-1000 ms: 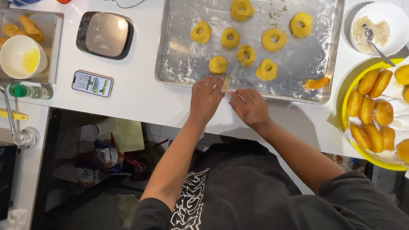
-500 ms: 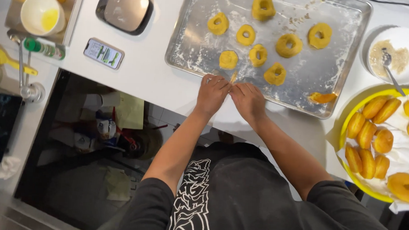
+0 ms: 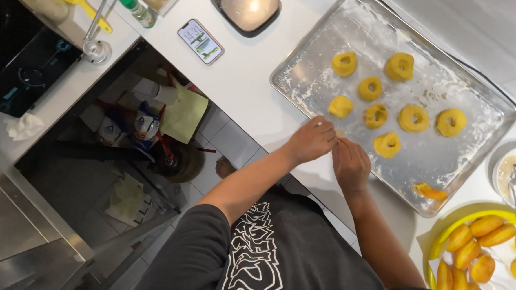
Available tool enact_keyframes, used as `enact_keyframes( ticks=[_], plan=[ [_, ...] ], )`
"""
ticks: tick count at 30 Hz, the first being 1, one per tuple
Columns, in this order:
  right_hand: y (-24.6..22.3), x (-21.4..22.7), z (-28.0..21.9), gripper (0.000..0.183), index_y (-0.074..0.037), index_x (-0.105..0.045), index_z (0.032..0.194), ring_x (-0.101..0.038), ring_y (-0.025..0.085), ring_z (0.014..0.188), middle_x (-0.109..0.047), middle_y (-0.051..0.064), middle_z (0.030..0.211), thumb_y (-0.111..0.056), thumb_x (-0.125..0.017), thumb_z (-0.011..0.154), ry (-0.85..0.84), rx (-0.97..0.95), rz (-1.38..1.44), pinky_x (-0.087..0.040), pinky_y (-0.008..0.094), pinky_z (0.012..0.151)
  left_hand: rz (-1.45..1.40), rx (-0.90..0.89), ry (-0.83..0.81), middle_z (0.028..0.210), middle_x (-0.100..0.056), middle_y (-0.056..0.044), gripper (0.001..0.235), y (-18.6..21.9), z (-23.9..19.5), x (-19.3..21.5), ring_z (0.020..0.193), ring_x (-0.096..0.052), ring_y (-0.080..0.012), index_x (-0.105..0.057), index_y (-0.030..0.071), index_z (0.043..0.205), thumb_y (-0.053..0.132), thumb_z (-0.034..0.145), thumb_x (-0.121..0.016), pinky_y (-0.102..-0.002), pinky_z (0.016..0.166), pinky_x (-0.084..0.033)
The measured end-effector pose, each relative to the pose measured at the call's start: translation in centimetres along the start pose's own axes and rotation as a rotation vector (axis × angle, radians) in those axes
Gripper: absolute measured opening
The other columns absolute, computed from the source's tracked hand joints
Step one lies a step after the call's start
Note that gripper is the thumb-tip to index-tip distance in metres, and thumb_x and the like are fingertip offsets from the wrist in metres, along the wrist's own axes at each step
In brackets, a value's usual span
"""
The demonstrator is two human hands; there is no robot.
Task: The person fries doughnut-shaped dough in a wok on an induction cooktop, using a wooden skewer to flip and remove them. They place the cooked doughnuts on a paper towel-lined tray and continue frying more dough from a floured tray.
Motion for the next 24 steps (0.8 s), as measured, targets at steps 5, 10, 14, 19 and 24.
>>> enact_keyframes(
  ticks=[5, 10, 14, 19, 24],
  plan=[
    [-1.3, 2.0, 2.1, 0.008, -0.005, -0.076, 0.098, -0.070, 0.024, 0.081, -0.070, 0.007, 0.098, -0.011, -0.073, 0.101, 0.075, 0.015, 0.085, -0.057, 0.031, 0.074, 0.002, -0.004, 0.039, 0.063, -0.058, -0.005, 0.016, -0.1, 2.5, 4.9, 0.076, -0.059, -0.0233, -0.067, 0.005, 0.069, 0.000, 0.081, -0.075, -0.042, 0.093, -0.049],
    [-5.3, 2.4, 5.8, 0.007, -0.005, -0.076, 0.090, -0.066, 0.026, 0.073, -0.067, 0.006, 0.089, -0.004, -0.078, 0.097, 0.118, 0.071, 0.176, -0.055, 0.035, 0.068, 0.046, -0.012, 0.123, 0.058, -0.053, -0.007, 0.021, -1.7, 2.6, 12.4, 0.068, -0.056, -0.0280, -0.064, 0.004, 0.063, -0.010, 0.075, -0.075, -0.046, 0.084, -0.052],
    [-11.1, 2.1, 10.7, 0.012, -0.004, -0.071, 0.092, -0.067, 0.028, 0.077, -0.070, 0.012, 0.094, 0.006, -0.069, 0.097, 0.116, 0.113, 0.320, -0.056, 0.039, 0.073, 0.133, 0.047, 0.184, 0.061, -0.047, -0.005, 0.029, -5.2, 1.0, 20.8, 0.070, -0.051, -0.0257, -0.058, 0.006, 0.062, -0.013, 0.083, -0.064, -0.042, 0.083, -0.052],
    [-17.8, -0.7, 17.7, 0.009, 0.002, -0.062, 0.098, -0.072, 0.031, 0.086, -0.073, 0.021, 0.100, -0.001, -0.058, 0.106, 0.117, 0.082, 0.534, -0.058, 0.040, 0.081, 0.217, 0.246, 0.096, 0.064, -0.050, -0.005, 0.035, -12.2, -4.6, 29.4, 0.064, -0.050, -0.0239, -0.051, 0.010, 0.068, -0.012, 0.091, -0.066, -0.040, 0.085, -0.052],
    [-20.6, -7.7, 22.8, 0.030, 0.021, -0.053, 0.133, -0.069, 0.032, 0.081, -0.069, 0.031, 0.102, 0.014, -0.067, 0.108, 0.123, -0.282, 0.764, -0.060, 0.039, 0.079, 0.268, 0.609, 0.083, 0.094, -0.071, -0.007, 0.010, -19.8, -13.3, 37.7, 0.084, -0.065, -0.0258, -0.072, 0.007, 0.101, 0.001, 0.095, -0.073, -0.040, 0.082, -0.042]
  ],
)
Point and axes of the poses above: each hand's wrist, its own z-axis towards the middle knuckle, its own x-axis out of the back of the hand, y = z × x, the point moved 5 cm from there along z, towards the middle knuckle
